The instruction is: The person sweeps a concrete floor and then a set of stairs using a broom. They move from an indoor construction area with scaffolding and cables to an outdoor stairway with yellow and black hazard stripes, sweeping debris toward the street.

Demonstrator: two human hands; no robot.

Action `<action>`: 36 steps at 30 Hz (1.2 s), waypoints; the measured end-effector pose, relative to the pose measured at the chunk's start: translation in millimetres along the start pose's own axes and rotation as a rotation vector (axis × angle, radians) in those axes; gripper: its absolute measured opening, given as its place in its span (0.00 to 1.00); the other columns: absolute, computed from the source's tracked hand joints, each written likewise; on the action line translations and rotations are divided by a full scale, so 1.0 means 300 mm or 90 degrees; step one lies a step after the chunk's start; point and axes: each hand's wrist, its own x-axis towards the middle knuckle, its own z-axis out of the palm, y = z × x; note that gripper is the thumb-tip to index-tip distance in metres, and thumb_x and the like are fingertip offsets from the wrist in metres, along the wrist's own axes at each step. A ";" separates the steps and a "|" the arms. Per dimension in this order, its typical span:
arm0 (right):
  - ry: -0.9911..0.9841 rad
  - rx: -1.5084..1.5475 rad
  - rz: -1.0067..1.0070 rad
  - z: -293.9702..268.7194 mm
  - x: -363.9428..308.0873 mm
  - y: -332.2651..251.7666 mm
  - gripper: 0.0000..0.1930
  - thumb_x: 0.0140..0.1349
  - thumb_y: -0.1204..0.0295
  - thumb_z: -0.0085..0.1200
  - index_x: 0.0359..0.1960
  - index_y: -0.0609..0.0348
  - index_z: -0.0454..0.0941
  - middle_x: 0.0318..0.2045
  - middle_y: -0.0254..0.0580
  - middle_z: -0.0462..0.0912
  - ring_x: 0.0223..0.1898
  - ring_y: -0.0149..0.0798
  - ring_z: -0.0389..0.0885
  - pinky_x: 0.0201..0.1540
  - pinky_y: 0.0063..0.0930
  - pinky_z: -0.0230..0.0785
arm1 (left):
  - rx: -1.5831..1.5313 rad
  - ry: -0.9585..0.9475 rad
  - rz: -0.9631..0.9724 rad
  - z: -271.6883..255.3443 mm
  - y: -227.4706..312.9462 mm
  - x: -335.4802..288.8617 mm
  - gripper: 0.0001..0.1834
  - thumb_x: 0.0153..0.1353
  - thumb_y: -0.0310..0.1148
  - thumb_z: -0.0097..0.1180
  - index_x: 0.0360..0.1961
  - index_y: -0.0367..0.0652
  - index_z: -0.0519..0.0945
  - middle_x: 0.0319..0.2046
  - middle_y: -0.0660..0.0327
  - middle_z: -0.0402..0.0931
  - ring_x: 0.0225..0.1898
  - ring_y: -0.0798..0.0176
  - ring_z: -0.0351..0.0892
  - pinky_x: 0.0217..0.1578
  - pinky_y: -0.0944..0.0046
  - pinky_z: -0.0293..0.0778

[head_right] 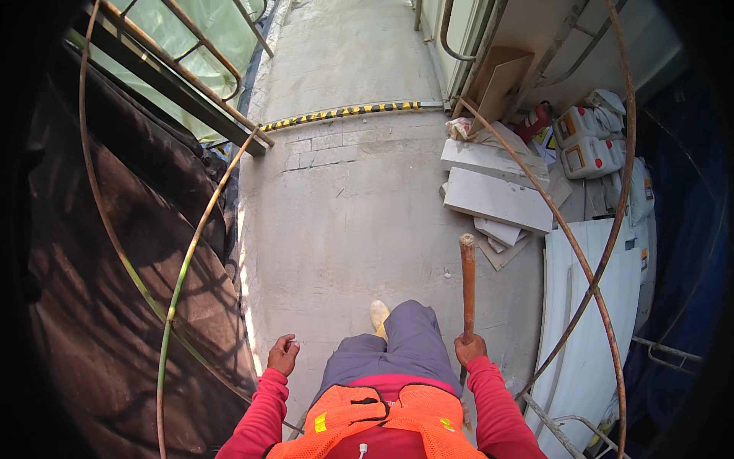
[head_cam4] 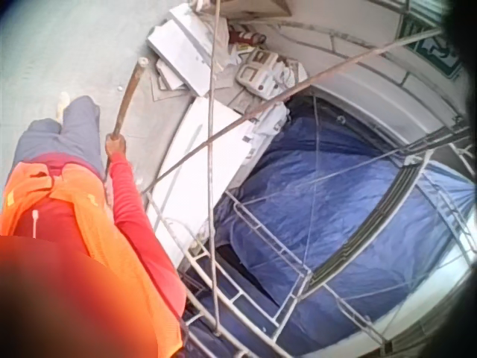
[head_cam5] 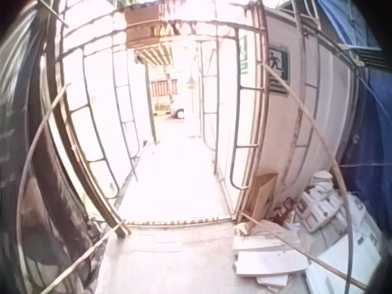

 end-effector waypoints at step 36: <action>-0.080 0.008 0.059 -0.495 2.358 -3.147 0.13 0.60 0.64 0.57 0.29 0.63 0.83 0.20 0.47 0.83 0.23 0.43 0.85 0.33 0.38 0.76 | -0.157 0.006 0.006 -0.738 2.348 3.034 0.24 0.64 0.36 0.61 0.59 0.38 0.77 0.43 0.55 0.84 0.44 0.61 0.83 0.48 0.62 0.77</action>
